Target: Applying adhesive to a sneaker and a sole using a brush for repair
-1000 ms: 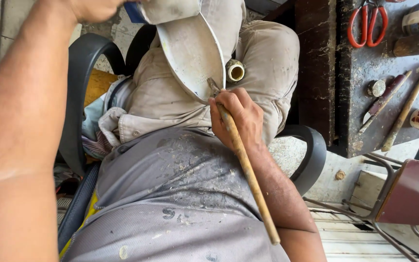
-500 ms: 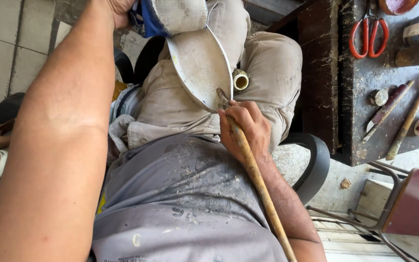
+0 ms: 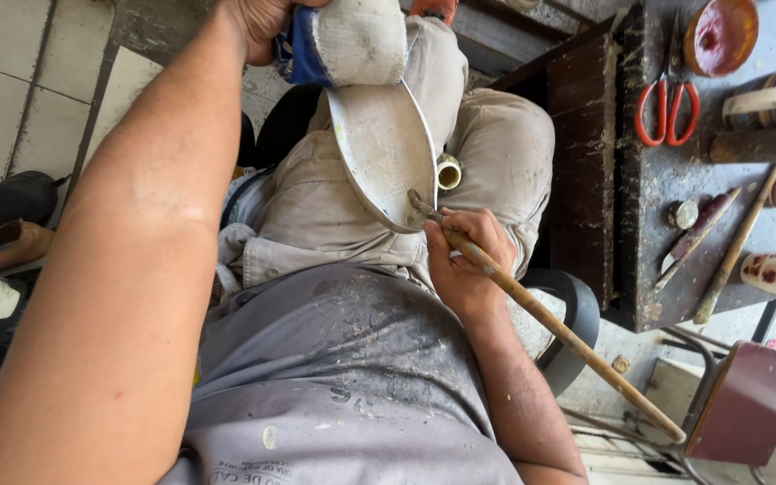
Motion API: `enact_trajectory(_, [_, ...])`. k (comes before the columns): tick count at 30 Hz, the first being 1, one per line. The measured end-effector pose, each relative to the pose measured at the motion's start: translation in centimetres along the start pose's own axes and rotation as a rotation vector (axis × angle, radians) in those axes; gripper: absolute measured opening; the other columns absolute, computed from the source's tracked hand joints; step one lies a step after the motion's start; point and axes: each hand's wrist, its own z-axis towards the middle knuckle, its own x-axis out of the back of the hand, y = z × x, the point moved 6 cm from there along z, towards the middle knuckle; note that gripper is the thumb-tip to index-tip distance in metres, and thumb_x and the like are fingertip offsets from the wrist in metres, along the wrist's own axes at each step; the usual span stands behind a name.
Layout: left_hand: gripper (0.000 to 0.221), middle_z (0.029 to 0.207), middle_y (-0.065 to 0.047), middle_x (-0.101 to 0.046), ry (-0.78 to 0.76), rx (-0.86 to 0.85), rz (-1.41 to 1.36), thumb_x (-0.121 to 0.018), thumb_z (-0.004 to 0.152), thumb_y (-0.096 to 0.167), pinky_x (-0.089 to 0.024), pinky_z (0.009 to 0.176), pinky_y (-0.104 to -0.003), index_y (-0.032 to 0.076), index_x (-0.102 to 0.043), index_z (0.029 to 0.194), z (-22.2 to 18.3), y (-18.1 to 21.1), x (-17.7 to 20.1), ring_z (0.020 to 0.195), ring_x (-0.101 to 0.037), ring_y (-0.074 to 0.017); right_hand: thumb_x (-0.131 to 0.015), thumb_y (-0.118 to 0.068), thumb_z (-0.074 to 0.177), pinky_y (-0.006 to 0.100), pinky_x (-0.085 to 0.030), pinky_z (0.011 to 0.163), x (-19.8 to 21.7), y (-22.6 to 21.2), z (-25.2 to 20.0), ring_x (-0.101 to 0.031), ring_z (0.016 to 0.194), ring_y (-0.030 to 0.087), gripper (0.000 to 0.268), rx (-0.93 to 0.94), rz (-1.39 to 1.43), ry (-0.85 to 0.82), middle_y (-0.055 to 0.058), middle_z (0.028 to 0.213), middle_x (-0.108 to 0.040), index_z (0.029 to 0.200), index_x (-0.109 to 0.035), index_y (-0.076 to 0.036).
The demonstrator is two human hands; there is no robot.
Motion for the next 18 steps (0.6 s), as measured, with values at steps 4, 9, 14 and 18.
enact_trajectory(4, [0.064, 0.109, -0.004, -0.077, -0.031, 0.010, -0.119, -0.087, 0.058, 0.043, -0.065, 0.095, -0.038, 0.016, -0.071, 0.114, -2.4, -1.2, -2.0, 0.101, -0.076, -0.0198, -0.077, -0.013, 0.090, 0.037, -0.056, 0.074, -0.1, 0.0, -0.6, -0.074, 0.081, 0.023, 0.016, -0.066, -0.159, -0.095, 0.008, 0.090, -0.074, 0.091, -0.060, -0.012])
enact_trajectory(9, [0.064, 0.116, -0.005, -0.076, -0.111, 0.015, -0.109, -0.086, 0.064, 0.040, -0.063, 0.100, -0.044, 0.018, -0.070, 0.122, -1.0, -1.3, -2.0, 0.107, -0.076, -0.0233, -0.079, -0.014, 0.088, 0.035, -0.055, 0.074, -0.1, 1.1, -1.1, -0.076, 0.085, 0.021, 0.017, -0.144, -0.105, -0.077, 0.005, 0.085, -0.072, 0.088, -0.062, -0.013])
enact_trajectory(14, [0.056, 0.111, -0.004, -0.077, -0.081, 0.040, -0.058, -0.085, 0.067, 0.038, -0.064, 0.098, -0.042, 0.019, -0.071, 0.118, -0.1, -2.0, -1.0, 0.103, -0.076, -0.0196, -0.078, -0.014, 0.090, 0.036, -0.056, 0.075, -0.2, 1.1, -0.7, -0.075, 0.087, 0.022, 0.017, -0.141, -0.037, -0.105, 0.004, 0.087, -0.071, 0.089, -0.061, -0.012])
enact_trajectory(18, [0.058, 0.111, -0.003, -0.074, -0.021, 0.116, 0.191, -0.077, 0.072, 0.044, -0.063, 0.089, -0.036, 0.020, -0.064, 0.124, 0.0, -2.1, 0.6, 0.095, -0.073, -0.0166, -0.073, 0.000, 0.091, 0.042, -0.060, 0.100, 1.1, 0.5, -0.5, -0.070, 0.109, 0.030, 0.019, -0.051, 0.591, -0.103, 0.022, 0.117, -0.069, 0.100, -0.060, -0.011])
